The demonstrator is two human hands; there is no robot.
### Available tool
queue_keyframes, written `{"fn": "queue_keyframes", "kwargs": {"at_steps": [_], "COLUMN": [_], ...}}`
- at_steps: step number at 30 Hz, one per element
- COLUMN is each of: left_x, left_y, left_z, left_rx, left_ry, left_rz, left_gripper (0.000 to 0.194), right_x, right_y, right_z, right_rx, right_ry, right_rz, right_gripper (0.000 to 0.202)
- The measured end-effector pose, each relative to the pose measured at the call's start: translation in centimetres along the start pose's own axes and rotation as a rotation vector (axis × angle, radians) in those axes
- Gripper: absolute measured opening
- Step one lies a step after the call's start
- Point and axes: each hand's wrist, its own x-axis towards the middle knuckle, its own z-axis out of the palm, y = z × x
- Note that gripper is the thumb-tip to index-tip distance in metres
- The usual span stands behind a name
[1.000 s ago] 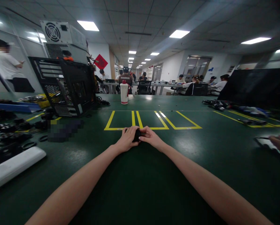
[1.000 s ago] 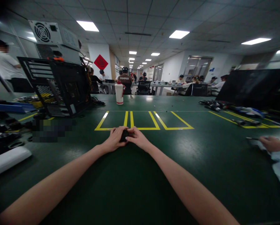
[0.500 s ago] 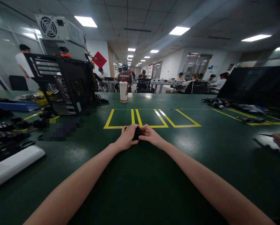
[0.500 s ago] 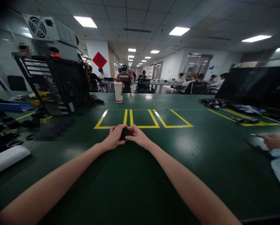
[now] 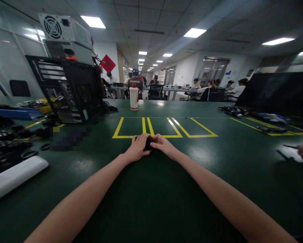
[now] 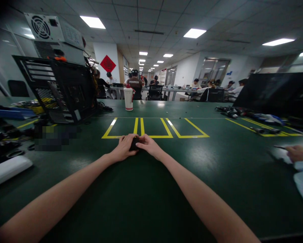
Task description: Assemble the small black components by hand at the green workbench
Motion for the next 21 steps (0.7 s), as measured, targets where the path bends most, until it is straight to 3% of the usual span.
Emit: {"fn": "queue_keyframes", "kwargs": {"at_steps": [4,8,12,15,21], "left_x": [-0.02,-0.01,0.05,0.07,0.06], "left_y": [-0.09,-0.07,-0.03,0.0,0.04], "left_z": [0.12,0.24,0.25,0.11,-0.01], "left_rx": [-0.002,0.001,0.006,0.0,-0.007], "left_ry": [0.004,0.017,0.016,0.009,-0.005], "left_rz": [-0.008,-0.003,-0.014,-0.012,-0.019], "left_gripper": [0.054,0.052,0.052,0.051,0.051], "right_x": [-0.24,-0.32,-0.03,0.15,-0.19], "right_y": [-0.43,-0.72,-0.31,-0.03,-0.62], "right_z": [-0.04,0.37,0.4,0.04,-0.28], "right_rx": [-0.011,-0.031,-0.042,-0.039,0.001], "right_ry": [-0.042,0.036,0.082,0.039,-0.07], "right_rz": [-0.028,-0.027,0.031,0.068,-0.018], "right_gripper": [0.035,0.023,0.03,0.031,0.037]}}
